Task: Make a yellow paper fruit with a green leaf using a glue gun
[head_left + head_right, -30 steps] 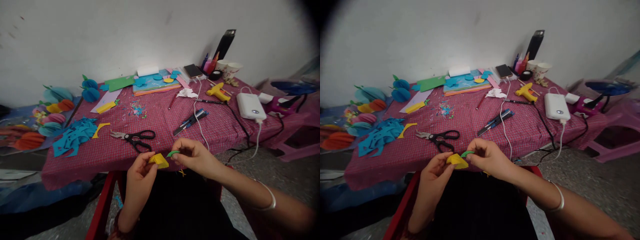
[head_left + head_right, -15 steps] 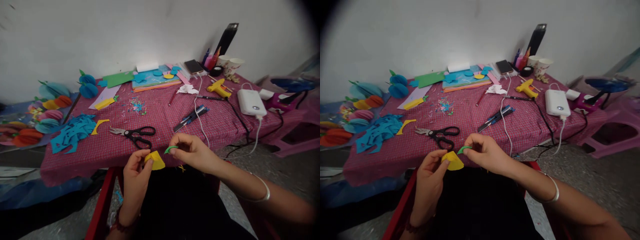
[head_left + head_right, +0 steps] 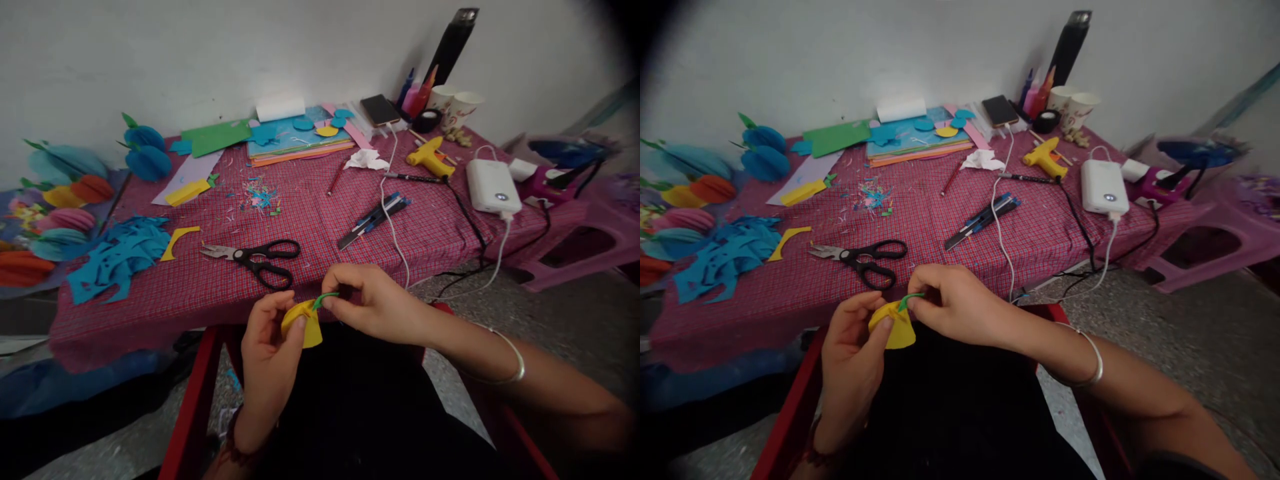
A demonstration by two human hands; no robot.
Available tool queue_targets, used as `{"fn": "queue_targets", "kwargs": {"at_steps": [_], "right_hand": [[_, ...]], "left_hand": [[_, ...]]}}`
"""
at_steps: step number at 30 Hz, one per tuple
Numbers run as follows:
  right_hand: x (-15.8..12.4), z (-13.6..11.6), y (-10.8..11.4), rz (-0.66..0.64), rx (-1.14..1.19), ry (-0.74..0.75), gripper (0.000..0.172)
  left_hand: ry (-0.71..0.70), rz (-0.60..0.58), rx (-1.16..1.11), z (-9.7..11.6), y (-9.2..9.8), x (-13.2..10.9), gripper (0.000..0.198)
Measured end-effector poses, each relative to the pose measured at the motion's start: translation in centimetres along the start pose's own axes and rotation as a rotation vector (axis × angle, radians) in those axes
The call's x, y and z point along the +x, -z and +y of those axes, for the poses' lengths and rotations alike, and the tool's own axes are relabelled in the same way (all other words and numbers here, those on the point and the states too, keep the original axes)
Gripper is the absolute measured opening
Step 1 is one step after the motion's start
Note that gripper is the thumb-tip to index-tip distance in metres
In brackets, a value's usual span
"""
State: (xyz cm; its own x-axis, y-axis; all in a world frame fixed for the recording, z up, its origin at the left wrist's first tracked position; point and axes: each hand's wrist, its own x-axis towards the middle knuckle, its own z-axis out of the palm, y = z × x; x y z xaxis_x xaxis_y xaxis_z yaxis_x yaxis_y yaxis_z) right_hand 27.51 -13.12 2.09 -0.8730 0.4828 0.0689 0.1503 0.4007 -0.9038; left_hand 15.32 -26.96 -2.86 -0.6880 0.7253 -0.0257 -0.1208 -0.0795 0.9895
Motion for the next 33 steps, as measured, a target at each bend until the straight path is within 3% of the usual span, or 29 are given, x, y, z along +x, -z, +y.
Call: {"fn": "queue_targets", "kwargs": {"at_steps": [4, 7, 13, 17, 21, 26, 30, 33], "right_hand": [[0.5, 0.2, 0.8, -0.038, 0.15, -0.05, 0.012], [2.5, 1.3, 2.0, 0.006, -0.005, -0.009, 0.014], [8.7, 4.3, 4.4, 0.054, -0.398, 0.014, 0.014], [10.6, 5.7, 4.4, 0.076, -0.574, 0.013, 0.014], [10.3, 6.2, 5.1, 0.129, -0.664, 0.014, 0.018], [8.2, 6.6, 10.3, 0.309, -0.728, -0.055, 0.023], [5.9, 7.4, 15.0, 0.448, -0.752, -0.118, 0.019], [3.6, 8.2, 17.1, 0.532, -0.778, -0.188, 0.018]], "left_hand": [[0.341, -0.125, -0.397, 0.1, -0.3, 0.6, 0.034], [0.523, -0.18, -0.586, -0.2, -0.4, 0.9, 0.034], [0.713, -0.202, -0.658, -1.8, -0.5, 0.6, 0.031], [0.737, -0.201, -0.66, -2.1, -0.6, 0.7, 0.03], [0.795, -0.077, -0.663, -1.6, -1.1, 1.0, 0.029], [0.876, 0.028, -0.671, -1.1, -1.5, 1.3, 0.027], [0.86, -0.128, -0.746, -1.7, -1.3, 1.1, 0.023], [0.83, -0.287, -0.812, -1.9, -0.9, 1.1, 0.018]]}}
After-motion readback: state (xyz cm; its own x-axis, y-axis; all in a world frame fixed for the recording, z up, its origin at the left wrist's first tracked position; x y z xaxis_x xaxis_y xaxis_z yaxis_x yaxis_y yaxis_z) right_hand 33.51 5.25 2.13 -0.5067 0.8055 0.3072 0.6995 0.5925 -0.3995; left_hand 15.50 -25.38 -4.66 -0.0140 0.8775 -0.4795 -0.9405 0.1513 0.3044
